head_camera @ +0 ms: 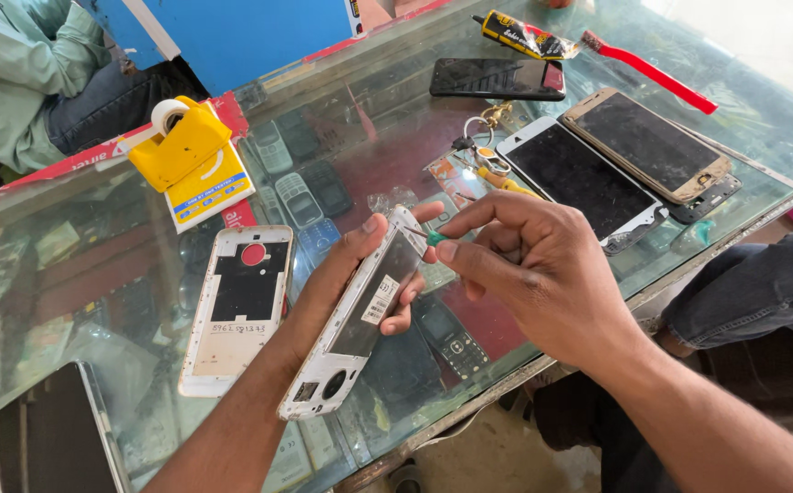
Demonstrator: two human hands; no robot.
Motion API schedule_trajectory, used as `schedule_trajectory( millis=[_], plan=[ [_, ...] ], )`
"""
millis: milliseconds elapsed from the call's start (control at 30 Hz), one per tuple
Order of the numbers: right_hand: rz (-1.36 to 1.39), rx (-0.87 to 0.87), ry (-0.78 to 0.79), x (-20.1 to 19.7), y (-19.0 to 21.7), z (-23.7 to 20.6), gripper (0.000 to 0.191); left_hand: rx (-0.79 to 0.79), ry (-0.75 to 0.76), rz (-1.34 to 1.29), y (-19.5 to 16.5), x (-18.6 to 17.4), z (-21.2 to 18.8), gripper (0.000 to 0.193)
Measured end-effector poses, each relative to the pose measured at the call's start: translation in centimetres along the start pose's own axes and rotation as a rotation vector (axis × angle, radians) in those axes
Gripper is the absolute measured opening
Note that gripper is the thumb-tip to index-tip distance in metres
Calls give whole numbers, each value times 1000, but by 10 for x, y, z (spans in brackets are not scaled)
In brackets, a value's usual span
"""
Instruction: The person uses a screwdriver to remove screws from the back of a white smartphone. They hold the phone with one hand and turn the screwdriver with the other, working on multiple screw locations around the rear casing.
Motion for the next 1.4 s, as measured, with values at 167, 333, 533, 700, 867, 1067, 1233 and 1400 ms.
schedule_trajectory(
  millis=[167, 333, 533, 700, 867, 1067, 1233, 1400],
  plan=[
    [47, -24, 10, 7, 5, 4, 16, -12, -15, -11, 1, 0, -1, 88],
    [68, 5, 21, 8, -4, 5, 16, 12, -47, 57, 0, -2, 0, 87],
    [538, 340, 258, 25, -23, 5, 22, 14, -115, 183, -5, -4, 1, 84],
    [639, 597, 388, 31, -27, -4, 40, 1, -150, 217, -7, -2, -3, 85],
    [598, 545, 363, 25, -29, 4, 36, -21, -170, 171, -5, -1, -2, 83],
    [-272, -2, 194, 3, 11, 10, 26, -21, -208, 219, -3, -4, -1, 79],
    [-808, -818, -116, 29, 83, -33, 11, 11, -196, 181, -6, -5, -1, 78],
    [-473, -394, 53, 15, 61, -12, 28, 5, -186, 210, -7, -6, -4, 78]
  ],
)
Point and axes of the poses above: each hand's wrist, its own z-axis towards the middle knuckle, its own x-axis out of the palm, y = z × x, the point moved 9 cm from there along z, towards the middle knuckle, and after that the axes turned 2 degrees about z, right-handed, at the moved point
